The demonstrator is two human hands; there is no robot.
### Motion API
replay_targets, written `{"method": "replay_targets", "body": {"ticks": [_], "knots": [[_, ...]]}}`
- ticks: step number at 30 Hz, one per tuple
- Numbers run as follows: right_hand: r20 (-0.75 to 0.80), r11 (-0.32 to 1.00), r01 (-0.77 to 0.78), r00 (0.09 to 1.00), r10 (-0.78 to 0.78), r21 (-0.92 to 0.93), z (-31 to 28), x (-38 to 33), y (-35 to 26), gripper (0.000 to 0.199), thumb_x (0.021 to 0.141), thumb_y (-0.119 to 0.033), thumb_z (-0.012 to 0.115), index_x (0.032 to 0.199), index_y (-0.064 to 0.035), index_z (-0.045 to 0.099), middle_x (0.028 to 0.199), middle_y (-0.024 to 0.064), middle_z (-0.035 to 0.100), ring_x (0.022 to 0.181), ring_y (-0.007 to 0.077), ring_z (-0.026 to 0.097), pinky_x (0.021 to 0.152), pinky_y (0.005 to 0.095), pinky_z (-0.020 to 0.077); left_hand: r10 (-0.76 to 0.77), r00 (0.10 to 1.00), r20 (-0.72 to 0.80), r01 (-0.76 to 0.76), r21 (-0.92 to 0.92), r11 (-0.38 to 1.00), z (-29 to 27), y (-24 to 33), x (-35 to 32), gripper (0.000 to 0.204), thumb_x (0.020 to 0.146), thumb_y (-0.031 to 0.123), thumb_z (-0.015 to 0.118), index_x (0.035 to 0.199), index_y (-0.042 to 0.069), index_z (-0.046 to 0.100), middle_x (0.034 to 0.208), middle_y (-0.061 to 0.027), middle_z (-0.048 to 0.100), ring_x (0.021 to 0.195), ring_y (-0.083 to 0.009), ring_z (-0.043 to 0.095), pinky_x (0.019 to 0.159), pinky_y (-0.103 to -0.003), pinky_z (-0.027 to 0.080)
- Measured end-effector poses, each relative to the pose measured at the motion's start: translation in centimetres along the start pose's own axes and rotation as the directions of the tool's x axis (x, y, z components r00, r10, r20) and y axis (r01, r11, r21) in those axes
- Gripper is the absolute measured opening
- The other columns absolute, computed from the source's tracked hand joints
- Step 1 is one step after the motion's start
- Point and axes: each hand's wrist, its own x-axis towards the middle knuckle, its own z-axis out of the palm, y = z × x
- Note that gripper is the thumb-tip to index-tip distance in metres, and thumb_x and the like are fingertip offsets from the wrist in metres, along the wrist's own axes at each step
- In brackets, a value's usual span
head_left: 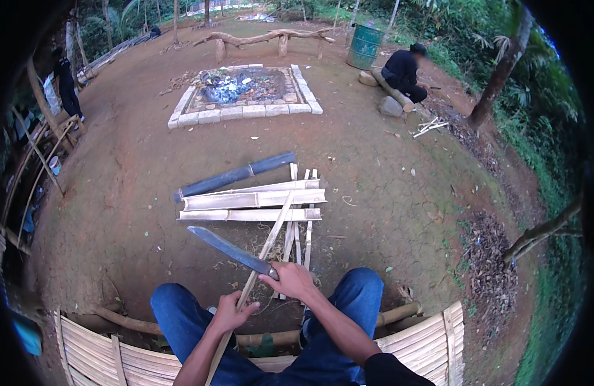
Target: The person shaves thin strips from a long bamboo stick using a machete while sitting on a bamboo platform. The person repeatedly runs the blade along the stick to smooth the surface, causing bamboo shavings to fall to the ground.
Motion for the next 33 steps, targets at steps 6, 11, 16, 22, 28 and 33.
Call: {"method": "replay_targets", "body": {"ticks": [6,11,16,22,28,33], "knots": [[0.102,0.919,-0.057,0.995,0.019,0.39,1.8,-1.0,-1.6,0.045,0.091,-0.042,0.06,0.078,0.0014,0.06,0.052,0.015,0.051,0.048,0.0258,0.054,0.051,0.0392,0.0412,0.127,0.983,-0.132,-0.132,-0.028,0.991,0.2,-1.3,0.9,0.021,0.087,0.02,0.067,0.083,0.0,0.061,0.057,-0.005,0.057,0.053,-0.0104,0.054,0.05,-0.03,0.044],[0.125,0.927,-0.018,0.992,-0.031,0.374,2.2,-0.6,-1.8,0.049,0.091,-0.044,0.059,0.077,0.003,0.059,0.057,0.0199,0.055,0.055,0.0371,0.059,0.054,0.0456,0.0436,-0.183,0.981,-0.061,0.168,-0.189,0.967,-0.4,0.0,1.1,0.023,0.089,0.018,0.061,0.082,-0.003,0.059,0.06,-0.018,0.057,0.057,-0.0226,0.063,0.056,-0.038,0.046],[0.121,0.985,0.012,0.992,-0.033,0.17,3.0,-0.5,-1.9,0.051,0.088,-0.052,0.057,0.094,-0.0012,0.058,0.074,0.0199,0.063,0.071,0.0389,0.064,0.062,0.0482,0.0486,0.074,0.978,-0.193,-0.072,0.019,0.997,0.9,-2.7,0.8,0.026,0.092,0.018,0.059,0.077,-0.003,0.057,0.056,-0.0096,0.057,0.05,-0.0157,0.057,0.05,-0.035,0.043],[0.098,0.993,0.078,0.991,-0.087,0.093,1.9,-0.3,-1.8,0.058,0.083,-0.057,0.061,0.103,-0.0027,0.056,0.08,0.0174,0.066,0.074,0.0374,0.065,0.064,0.0469,0.0503,0.093,0.98,-0.178,-0.081,0.076,0.994,1.1,-2.6,0.8,0.025,0.091,0.018,0.06,0.078,-0.004,0.06,0.058,-0.0126,0.059,0.052,-0.0159,0.057,0.051,-0.035,0.044],[-0.007,0.979,0.184,0.983,-0.184,0.083,1.6,-0.5,-1.1,0.054,0.079,-0.048,0.068,0.106,-0.0029,0.056,0.084,0.0179,0.067,0.076,0.0378,0.066,0.065,0.0467,0.0515,0.007,0.991,-0.134,-0.032,-0.19,0.981,1.5,-2.0,0.8,0.025,0.093,0.02,0.059,0.083,-0.002,0.061,0.058,-0.0056,0.056,0.044,-0.0127,0.052,0.042,-0.029,0.04],[0.056,0.982,0.105,0.992,-0.115,0.159,1.1,-1.7,-2.1,0.045,0.079,-0.038,0.069,0.106,-0.0044,0.058,0.078,0.0177,0.067,0.074,0.0387,0.066,0.067,0.0468,0.0524,-0.092,0.991,-0.094,0.029,-0.527,0.849,1.1,-2.5,1.3,0.037,0.099,0.032,0.05,0.084,0.0,0.058,0.058,-0.0032,0.051,0.039,-0.0114,0.048,0.035,-0.024,0.038]]}}
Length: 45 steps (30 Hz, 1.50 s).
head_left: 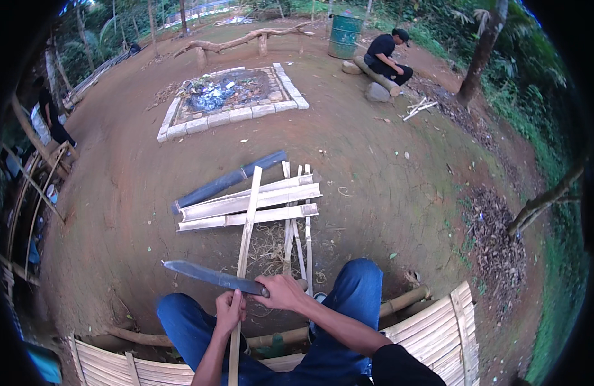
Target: The person shaves thin strips from a long bamboo stick using a machete while sitting on a bamboo platform. The person repeatedly runs the blade along the stick to smooth the surface, causing bamboo shavings to fall to the ground.
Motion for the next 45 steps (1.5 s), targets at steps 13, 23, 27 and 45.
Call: {"method": "replay_targets", "body": {"ticks": [13,23,27,45], "knots": [[-0.723,0.97,-0.2,0.649,0.236,0.137,-3.6,-17.4,-3.1,0.043,0.075,-0.011,0.074,0.112,-0.0016,0.057,0.101,0.0151,0.062,0.093,0.0308,0.061,0.083,0.0385,0.0494,-0.031,0.993,-0.114,0.04,0.074,0.996,0.2,1.2,-1.0,0.036,0.1,0.024,0.05,0.078,-0.004,0.059,0.055,-0.0051,0.054,0.037,-0.0105,0.049,0.034,-0.025,0.037],[-0.443,0.135,-0.991,0.111,0.89,0.023,3.3,-37.1,3.9,0.097,0.06,-0.044,0.086,0.131,-0.0009,0.037,0.122,0.0224,0.042,0.117,0.0387,0.041,0.096,0.0491,0.0392,0.003,0.994,-0.108,0.007,0.093,0.996,0.4,1.4,-1.4,0.034,0.099,0.022,0.051,0.08,-0.005,0.061,0.053,-0.0039,0.053,0.036,-0.0102,0.049,0.035,-0.025,0.038],[-0.397,0.176,-0.977,0.115,0.911,0.121,4.5,-38.1,4.7,0.088,0.06,-0.045,0.087,0.123,-0.0003,0.045,0.112,0.0202,0.049,0.107,0.0351,0.053,0.091,0.0433,0.0458,-0.023,0.992,-0.125,0.038,0.113,0.993,0.3,1.4,-1.3,0.035,0.099,0.021,0.051,0.077,-0.004,0.06,0.052,-0.0034,0.053,0.036,-0.0103,0.049,0.034,-0.026,0.037],[-0.407,0.678,-0.638,0.545,0.733,0.366,5.6,-36.3,2.9,0.027,0.099,-0.021,0.049,0.108,0.0016,0.061,0.1,0.0215,0.056,0.093,0.0321,0.055,0.082,0.0393,0.0454,0.013,0.993,-0.116,0.002,0.128,0.992,0.2,1.3,-1.4,0.039,0.099,0.021,0.052,0.069,-0.003,0.057,0.05,-0.0033,0.051,0.036,-0.01,0.048,0.034,-0.026,0.037]]}}
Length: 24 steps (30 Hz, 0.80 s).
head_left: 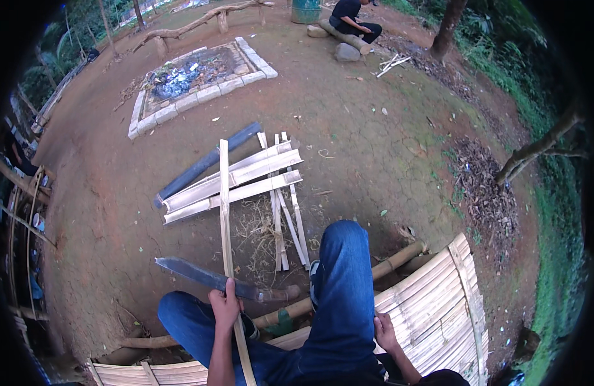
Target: The person shaves thin strips from a long bamboo stick using a machete while sitting on a bamboo platform. The person repeatedly runs the blade along the stick to smooth the surface, causing bamboo shavings to fall to the ground.
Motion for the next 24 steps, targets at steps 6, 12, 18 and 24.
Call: {"method": "replay_targets", "body": {"ticks": [6,12,18,24], "knots": [[0.148,0.799,-0.427,0.903,0.404,0.423,0.1,0.0,4.1,0.033,0.098,-0.034,0.054,0.1,-0.0024,0.064,0.084,0.0001,0.055,0.082,0.0092,0.049,0.077,0.0271,0.042,0.01,1.0,-0.001,-0.01,-0.008,1.0,0.1,0.3,-0.2,0.035,0.099,0.02,0.051,0.075,-0.004,0.059,0.052,-0.0027,0.052,0.037,-0.0092,0.048,0.035,-0.025,0.037],[0.137,0.75,-0.422,0.9,0.413,0.509,0.7,-0.3,5.4,0.035,0.098,-0.036,0.053,0.093,-0.0029,0.063,0.081,-0.0025,0.052,0.077,0.0071,0.045,0.072,0.026,0.0403,0.003,1.0,0.011,-0.003,-0.01,1.0,0.0,0.0,-0.2,0.035,0.099,0.022,0.051,0.076,-0.003,0.058,0.053,-0.0034,0.052,0.036,-0.0098,0.047,0.034,-0.026,0.036],[0.155,0.742,-0.453,0.886,0.438,0.494,0.2,0.2,4.2,0.035,0.099,-0.036,0.051,0.095,-0.0032,0.064,0.077,-0.0034,0.05,0.072,0.0059,0.042,0.067,0.0244,0.0382,0.009,1.0,-0.008,-0.008,0.009,1.0,0.0,0.2,-0.3,0.04,0.099,0.023,0.052,0.069,-0.003,0.058,0.049,-0.0031,0.051,0.037,-0.0097,0.049,0.034,-0.026,0.037],[0.13,0.802,-0.406,0.911,0.391,0.438,0.2,-0.4,6.1,0.037,0.101,-0.035,0.047,0.103,-0.0021,0.063,0.09,0.001,0.063,0.082,0.0091,0.055,0.078,0.0266,0.0455,0.014,1.0,-0.001,-0.014,0.021,1.0,0.2,0.0,0.0,0.041,0.099,0.024,0.052,0.066,-0.001,0.057,0.048,-0.0029,0.05,0.036,-0.0099,0.049,0.034,-0.026,0.037]]}}
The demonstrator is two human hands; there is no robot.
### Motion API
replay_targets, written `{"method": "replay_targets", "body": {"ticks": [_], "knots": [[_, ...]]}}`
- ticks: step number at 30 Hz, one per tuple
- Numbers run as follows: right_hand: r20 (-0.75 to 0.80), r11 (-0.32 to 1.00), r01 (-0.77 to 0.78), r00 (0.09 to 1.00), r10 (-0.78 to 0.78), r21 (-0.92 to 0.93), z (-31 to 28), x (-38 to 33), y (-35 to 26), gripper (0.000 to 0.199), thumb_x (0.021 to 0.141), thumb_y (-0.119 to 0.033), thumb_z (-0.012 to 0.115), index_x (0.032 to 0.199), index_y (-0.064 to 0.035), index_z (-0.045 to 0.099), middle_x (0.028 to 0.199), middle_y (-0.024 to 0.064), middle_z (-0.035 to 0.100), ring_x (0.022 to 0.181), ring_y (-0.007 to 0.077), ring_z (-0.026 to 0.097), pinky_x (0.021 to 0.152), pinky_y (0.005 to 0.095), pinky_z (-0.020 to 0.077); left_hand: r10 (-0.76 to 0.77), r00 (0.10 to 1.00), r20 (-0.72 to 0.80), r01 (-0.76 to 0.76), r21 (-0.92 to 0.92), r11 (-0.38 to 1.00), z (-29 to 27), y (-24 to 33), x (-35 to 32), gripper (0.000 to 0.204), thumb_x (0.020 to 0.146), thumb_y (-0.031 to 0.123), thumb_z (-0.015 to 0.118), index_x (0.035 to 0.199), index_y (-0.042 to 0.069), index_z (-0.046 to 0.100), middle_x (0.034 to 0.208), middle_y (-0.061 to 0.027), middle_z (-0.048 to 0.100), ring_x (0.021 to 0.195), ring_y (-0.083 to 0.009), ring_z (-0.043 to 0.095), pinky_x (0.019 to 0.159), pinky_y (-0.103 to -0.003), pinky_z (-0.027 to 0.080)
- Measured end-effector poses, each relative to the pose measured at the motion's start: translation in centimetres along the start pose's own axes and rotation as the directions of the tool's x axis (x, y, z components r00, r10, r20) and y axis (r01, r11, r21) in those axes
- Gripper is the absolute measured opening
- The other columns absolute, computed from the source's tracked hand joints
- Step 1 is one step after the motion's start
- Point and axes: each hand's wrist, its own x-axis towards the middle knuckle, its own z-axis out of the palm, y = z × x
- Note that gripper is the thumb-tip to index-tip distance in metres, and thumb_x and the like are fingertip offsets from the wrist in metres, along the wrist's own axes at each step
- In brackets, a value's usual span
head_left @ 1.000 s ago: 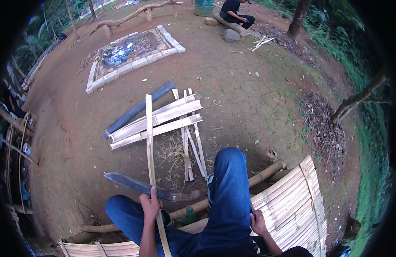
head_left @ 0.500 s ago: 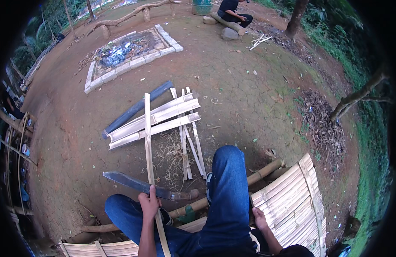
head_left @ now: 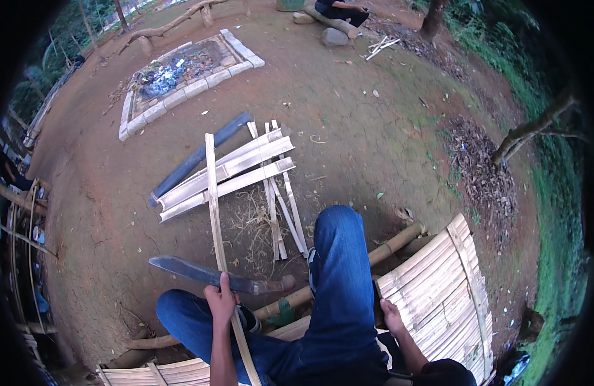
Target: The person shaves thin strips from a long bamboo stick using a machete while sitting on a bamboo platform. The person repeatedly runs the blade along the stick to smooth the surface, causing bamboo shavings to fall to the ground.
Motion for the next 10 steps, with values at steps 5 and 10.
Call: {"method": "replay_targets", "body": {"ticks": [5,10], "knots": [[-0.118,0.996,-0.016,0.993,0.005,-0.092,1.8,-0.8,-7.3,0.051,0.1,-0.043,0.044,0.103,0.0049,0.061,0.084,0.0034,0.058,0.084,0.0111,0.051,0.08,0.0276,0.0431,0.019,1.0,-0.008,-0.019,0.02,1.0,-0.7,-0.5,0.2,0.041,0.1,0.026,0.051,0.072,-0.003,0.058,0.05,-0.0028,0.05,0.037,-0.0092,0.047,0.034,-0.025,0.035],[-0.076,0.923,-0.011,0.997,-0.02,-0.385,-1.1,0.2,-5.3,0.052,0.097,-0.047,0.051,0.09,0.0034,0.061,0.064,0.006,0.053,0.066,0.0129,0.046,0.063,0.0324,0.0426,0.037,0.999,0.018,-0.037,0.026,0.999,-0.5,-0.7,0.4,0.038,0.1,0.028,0.05,0.073,0.002,0.053,0.054,-0.0053,0.052,0.039,-0.0118,0.049,0.035,-0.025,0.036]]}}
